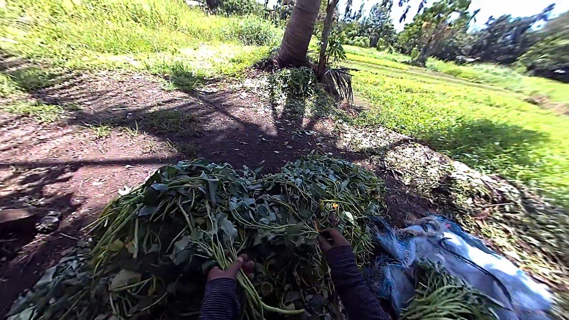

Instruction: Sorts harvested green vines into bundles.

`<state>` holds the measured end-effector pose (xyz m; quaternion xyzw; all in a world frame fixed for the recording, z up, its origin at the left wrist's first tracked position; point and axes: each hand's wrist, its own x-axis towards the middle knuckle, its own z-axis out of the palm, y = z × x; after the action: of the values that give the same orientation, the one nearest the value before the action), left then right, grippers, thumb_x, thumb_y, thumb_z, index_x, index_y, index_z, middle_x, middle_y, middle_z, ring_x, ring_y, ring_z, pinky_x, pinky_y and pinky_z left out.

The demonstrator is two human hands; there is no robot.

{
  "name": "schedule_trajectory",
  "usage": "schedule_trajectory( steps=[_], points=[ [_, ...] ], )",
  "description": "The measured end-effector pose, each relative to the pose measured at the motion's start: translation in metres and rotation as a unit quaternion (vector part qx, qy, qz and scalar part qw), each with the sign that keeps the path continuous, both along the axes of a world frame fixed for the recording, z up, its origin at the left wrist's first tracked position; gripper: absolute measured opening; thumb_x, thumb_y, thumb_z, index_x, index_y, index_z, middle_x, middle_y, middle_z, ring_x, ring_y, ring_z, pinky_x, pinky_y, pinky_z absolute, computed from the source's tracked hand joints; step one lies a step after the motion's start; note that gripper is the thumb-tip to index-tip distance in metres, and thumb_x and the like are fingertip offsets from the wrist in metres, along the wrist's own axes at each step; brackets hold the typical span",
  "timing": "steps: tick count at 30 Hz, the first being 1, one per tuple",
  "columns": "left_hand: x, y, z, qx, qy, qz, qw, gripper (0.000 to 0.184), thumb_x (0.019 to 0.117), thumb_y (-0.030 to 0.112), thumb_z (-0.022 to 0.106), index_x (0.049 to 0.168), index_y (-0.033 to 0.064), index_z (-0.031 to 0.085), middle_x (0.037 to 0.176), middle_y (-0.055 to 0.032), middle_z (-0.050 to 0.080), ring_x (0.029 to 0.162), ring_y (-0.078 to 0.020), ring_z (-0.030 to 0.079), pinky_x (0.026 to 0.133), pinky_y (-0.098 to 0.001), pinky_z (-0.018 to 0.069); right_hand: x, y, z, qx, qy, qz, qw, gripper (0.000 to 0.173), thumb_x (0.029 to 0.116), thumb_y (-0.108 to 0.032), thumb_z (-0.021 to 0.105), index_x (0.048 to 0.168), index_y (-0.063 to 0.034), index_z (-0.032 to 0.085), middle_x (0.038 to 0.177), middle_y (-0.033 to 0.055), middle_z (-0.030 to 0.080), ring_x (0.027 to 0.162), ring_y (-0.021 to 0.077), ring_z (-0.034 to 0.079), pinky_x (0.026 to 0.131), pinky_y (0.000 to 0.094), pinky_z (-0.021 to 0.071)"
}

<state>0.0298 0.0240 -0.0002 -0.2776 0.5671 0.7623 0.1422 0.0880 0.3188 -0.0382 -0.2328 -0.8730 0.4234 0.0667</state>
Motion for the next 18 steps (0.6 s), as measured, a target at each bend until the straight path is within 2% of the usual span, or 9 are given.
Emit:
schedule_trajectory(
  steps=[2,3,5,6,7,10,14,16,18],
  points=[
    [0.005,0.004,-0.001,-0.001,-0.003,-0.008,1.0,0.053,0.0973,-0.004,0.063,0.145,0.0031,0.041,0.097,-0.0181,0.072,0.065,-0.0261,0.072,0.053,-0.0389,0.0602,0.014,-0.008,0.011,-0.113,0.058,0.015,0.992,0.031,0.095,-0.02,0.069,0.117,0.0021,0.066,0.103,0.0131,0.072,0.089,0.0193,0.072,0.082,0.038,0.062],
    [0.006,0.006,-0.002,-0.005,0.0,-0.011,1.0,0.052,0.097,-0.004,0.064,0.144,0.0024,0.042,0.095,-0.0171,0.073,0.061,-0.0237,0.071,0.051,-0.0365,0.0592,0.018,-0.013,0.013,-0.118,0.018,0.039,0.992,0.032,0.0953,-0.015,0.068,0.12,0.004,0.062,0.103,0.0159,0.072,0.089,0.0218,0.072,0.084,0.0394,0.0612],
    [0.01,0.008,-0.002,-0.018,-0.001,-0.022,1.0,0.051,0.0972,-0.003,0.065,0.143,0.0021,0.042,0.093,-0.0153,0.072,0.058,-0.0206,0.069,0.05,-0.0338,0.0577,0.016,-0.02,0.016,-0.043,-0.193,0.116,0.973,0.044,0.1003,-0.012,0.062,0.14,0.0046,0.052,0.123,0.026,0.067,0.115,0.0341,0.066,0.105,0.0482,0.0494],
    [0.012,0.008,-0.003,-0.027,-0.003,-0.03,0.999,0.051,0.0977,-0.002,0.065,0.143,0.0022,0.042,0.094,-0.0151,0.072,0.058,-0.02,0.069,0.05,-0.0332,0.0577,0.017,-0.019,0.004,-0.017,-0.245,0.143,0.959,0.047,0.1004,-0.014,0.062,0.143,0.0025,0.053,0.13,0.0269,0.064,0.123,0.0368,0.063,0.111,0.052,0.0447],
    [0.013,0.007,-0.003,-0.036,-0.003,-0.039,0.999,0.051,0.098,-0.001,0.065,0.144,0.0023,0.042,0.095,-0.0152,0.072,0.059,-0.0198,0.069,0.051,-0.0332,0.0578,0.019,-0.021,0.001,-0.004,-0.256,0.157,0.954,0.044,0.1017,-0.018,0.061,0.142,0.0007,0.056,0.131,0.0262,0.064,0.125,0.0369,0.062,0.112,0.0524,0.044],
    [0.017,0.003,-0.003,-0.054,-0.011,-0.054,0.997,0.053,0.0984,0.002,0.066,0.145,0.0032,0.042,0.098,-0.0147,0.072,0.06,-0.019,0.069,0.052,-0.0327,0.0582,0.032,-0.039,0.032,-0.101,-0.215,0.126,0.963,0.04,0.1039,-0.018,0.061,0.136,0.0044,0.057,0.129,0.0234,0.065,0.117,0.0303,0.065,0.105,0.0447,0.0499],
    [0.031,0.008,0.001,-0.045,-0.027,-0.078,0.996,0.054,0.0962,-0.001,0.068,0.143,-0.0001,0.042,0.097,-0.0164,0.073,0.061,-0.0203,0.07,0.054,-0.0334,0.0591,0.047,-0.06,0.031,-0.163,-0.205,0.109,0.959,0.039,0.1,-0.016,0.067,0.132,0.005,0.059,0.123,0.0225,0.066,0.109,0.0299,0.068,0.099,0.0458,0.0541],
    [0.04,0.012,0.0,-0.029,-0.049,-0.1,0.993,0.054,0.0951,-0.001,0.069,0.141,-0.0004,0.042,0.097,-0.0172,0.073,0.064,-0.0219,0.071,0.056,-0.035,0.0597,0.054,-0.08,0.033,-0.205,-0.197,0.104,0.953,0.038,0.1024,-0.016,0.064,0.133,0.0055,0.056,0.123,0.0231,0.065,0.108,0.0318,0.068,0.096,0.0484,0.0554],
    [0.045,0.015,-0.004,-0.014,-0.071,-0.126,0.989,0.052,0.0952,-0.001,0.069,0.14,0.0006,0.043,0.099,-0.0169,0.073,0.067,-0.023,0.072,0.058,-0.0363,0.06,0.06,-0.1,0.029,-0.199,-0.187,0.126,0.954,0.038,0.1046,-0.017,0.06,0.134,0.0059,0.053,0.121,0.0235,0.067,0.108,0.0319,0.068,0.097,0.0487,0.0549]
  ],
)
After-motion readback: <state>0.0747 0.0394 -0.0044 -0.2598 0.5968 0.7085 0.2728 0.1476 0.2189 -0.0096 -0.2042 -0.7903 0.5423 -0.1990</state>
